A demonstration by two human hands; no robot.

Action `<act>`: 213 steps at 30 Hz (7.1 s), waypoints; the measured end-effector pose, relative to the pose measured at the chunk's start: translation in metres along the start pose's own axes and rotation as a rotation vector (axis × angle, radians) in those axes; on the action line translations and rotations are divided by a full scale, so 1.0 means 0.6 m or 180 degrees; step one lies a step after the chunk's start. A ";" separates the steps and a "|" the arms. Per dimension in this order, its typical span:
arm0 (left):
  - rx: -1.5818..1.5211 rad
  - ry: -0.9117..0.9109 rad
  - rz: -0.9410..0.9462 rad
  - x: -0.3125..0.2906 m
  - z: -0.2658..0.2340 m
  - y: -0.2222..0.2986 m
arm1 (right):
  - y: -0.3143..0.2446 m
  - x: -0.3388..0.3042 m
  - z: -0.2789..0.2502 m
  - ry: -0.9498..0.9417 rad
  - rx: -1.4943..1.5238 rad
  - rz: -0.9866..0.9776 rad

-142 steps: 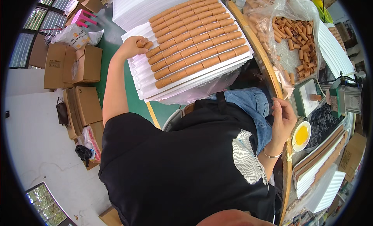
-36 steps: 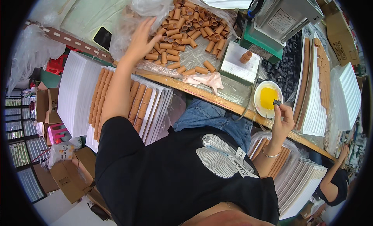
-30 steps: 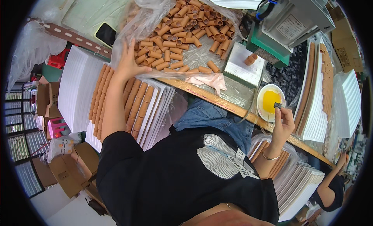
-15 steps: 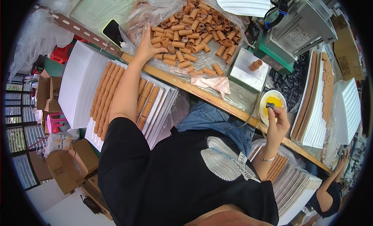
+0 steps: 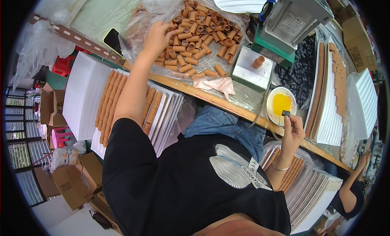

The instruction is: Manually assemble and glue small industrial or consumer product components using a press machine.

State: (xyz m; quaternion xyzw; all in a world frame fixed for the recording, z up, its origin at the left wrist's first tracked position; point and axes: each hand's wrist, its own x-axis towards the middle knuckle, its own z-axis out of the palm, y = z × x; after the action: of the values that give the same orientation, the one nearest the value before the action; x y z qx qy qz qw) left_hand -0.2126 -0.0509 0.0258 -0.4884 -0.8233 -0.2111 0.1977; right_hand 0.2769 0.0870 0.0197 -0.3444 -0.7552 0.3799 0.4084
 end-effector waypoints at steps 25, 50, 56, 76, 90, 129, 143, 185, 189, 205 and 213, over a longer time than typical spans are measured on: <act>-0.4102 -0.1434 -0.1043 -0.135 -0.072 0.333 | -0.093 -0.020 0.063 -0.1470 0.0011 -0.0681; -0.5220 -0.2660 -0.1380 -0.206 -0.036 0.374 | -0.095 -0.041 0.104 -0.1733 -0.0304 -0.1071; -0.5495 -0.2847 -0.1206 -0.218 -0.023 0.366 | -0.094 -0.035 0.122 -0.1567 -0.0257 -0.1190; -0.6422 -0.3451 -0.1200 -0.192 -0.028 0.371 | 0.020 -0.013 -0.042 0.0553 -0.0438 -0.0114; -0.5846 -0.4937 0.1729 -0.142 -0.056 0.408 | 0.075 0.057 -0.022 0.0164 -0.1324 -0.0610; -0.7335 -0.3168 -0.2836 -0.181 0.057 0.507 | -0.028 0.071 -0.073 -0.0291 -0.0793 -0.0964; -0.6990 -0.3358 -0.2611 -0.153 0.056 0.501 | 0.372 0.244 -0.461 0.1277 -0.3439 0.2355; -0.3375 -0.1242 -0.0638 -0.045 0.084 0.308 | 0.023 0.200 0.202 -0.1160 -0.1414 -0.0180; -0.4352 -0.1768 -0.0670 -0.094 0.014 0.304 | 0.007 0.172 0.172 -0.0579 -0.1768 -0.0551; -0.3784 -0.1763 -0.0452 -0.169 0.005 0.429 | -0.044 0.040 0.099 -0.0923 0.0415 0.0762; -0.2062 -0.1308 -0.0610 -0.094 0.039 0.269 | 0.090 0.125 -0.002 0.0397 -0.1343 0.0416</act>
State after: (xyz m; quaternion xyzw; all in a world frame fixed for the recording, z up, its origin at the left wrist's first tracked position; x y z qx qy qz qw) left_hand -0.0471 -0.0086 0.0014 -0.4785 -0.7783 -0.3753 -0.1561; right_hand 0.2569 0.1750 0.0005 -0.4932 -0.7673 0.2171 0.3477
